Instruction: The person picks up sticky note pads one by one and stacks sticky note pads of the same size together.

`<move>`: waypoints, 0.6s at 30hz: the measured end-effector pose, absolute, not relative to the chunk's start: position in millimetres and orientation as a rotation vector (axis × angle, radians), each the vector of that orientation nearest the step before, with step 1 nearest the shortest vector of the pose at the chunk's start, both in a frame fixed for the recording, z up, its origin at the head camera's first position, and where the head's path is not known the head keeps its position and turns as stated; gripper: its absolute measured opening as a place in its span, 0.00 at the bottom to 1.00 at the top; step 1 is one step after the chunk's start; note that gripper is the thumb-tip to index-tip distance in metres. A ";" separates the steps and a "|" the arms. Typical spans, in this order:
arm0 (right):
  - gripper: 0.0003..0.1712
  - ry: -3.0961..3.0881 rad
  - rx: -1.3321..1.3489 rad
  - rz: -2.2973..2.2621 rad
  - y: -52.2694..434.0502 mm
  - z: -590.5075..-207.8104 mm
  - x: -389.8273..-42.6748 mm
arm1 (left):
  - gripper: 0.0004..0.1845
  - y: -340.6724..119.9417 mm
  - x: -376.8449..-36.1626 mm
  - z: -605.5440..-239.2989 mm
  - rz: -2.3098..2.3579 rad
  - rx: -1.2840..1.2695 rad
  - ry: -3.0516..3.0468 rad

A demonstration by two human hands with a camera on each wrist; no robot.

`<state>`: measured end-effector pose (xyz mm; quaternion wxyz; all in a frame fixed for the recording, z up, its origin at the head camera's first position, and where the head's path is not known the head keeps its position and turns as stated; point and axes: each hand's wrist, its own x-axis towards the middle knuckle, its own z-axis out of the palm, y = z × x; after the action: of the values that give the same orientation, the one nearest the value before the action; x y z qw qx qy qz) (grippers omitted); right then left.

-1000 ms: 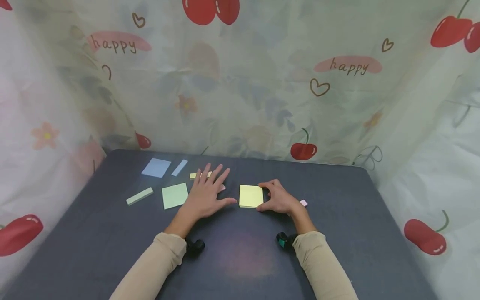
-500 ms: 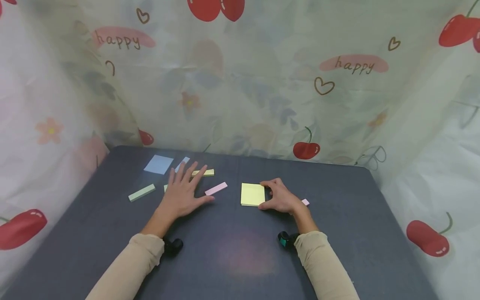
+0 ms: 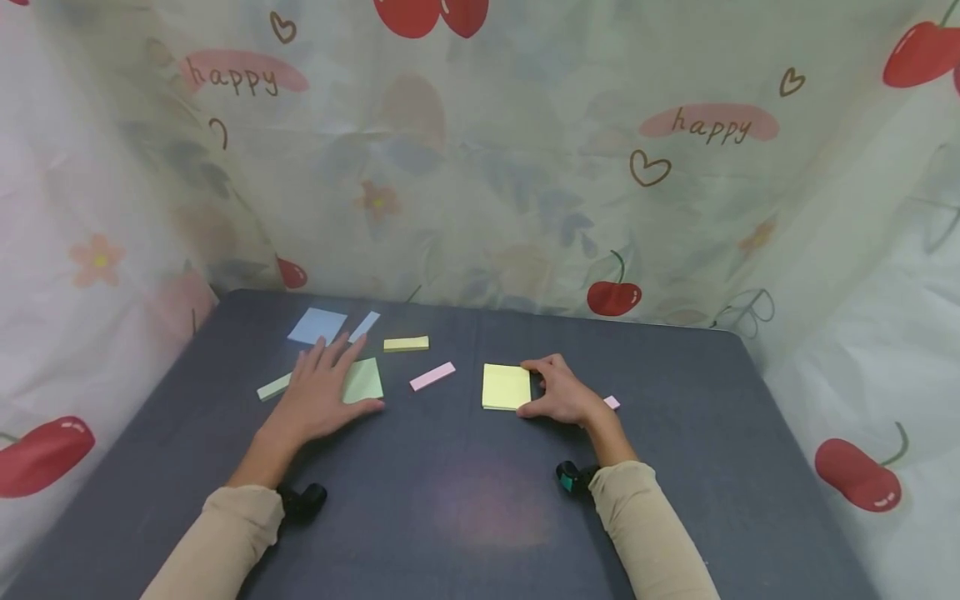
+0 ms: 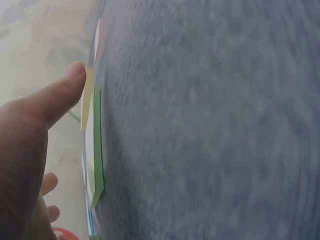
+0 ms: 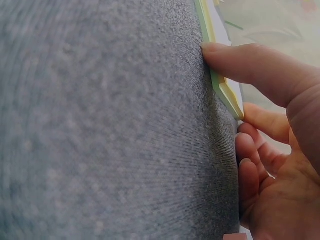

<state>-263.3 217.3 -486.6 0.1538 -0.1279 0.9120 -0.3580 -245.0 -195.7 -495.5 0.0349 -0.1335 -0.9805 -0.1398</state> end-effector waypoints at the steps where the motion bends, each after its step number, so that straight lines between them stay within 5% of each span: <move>1: 0.48 2.612 -0.365 -1.031 217.6 -486.7 -263.3 | 0.61 -197.5 -244.6 -494.3 -0.448 -0.414 -3.018; 18: 0.48 2.620 -0.389 -1.020 218.6 -487.7 -263.5 | 0.56 -207.9 -244.4 -493.0 -0.533 -0.403 -3.096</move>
<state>-263.5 218.6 -487.7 0.1510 -0.1353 0.9125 -0.3554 -244.4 -207.9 -493.0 -0.0130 -0.1274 -0.9774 -0.1684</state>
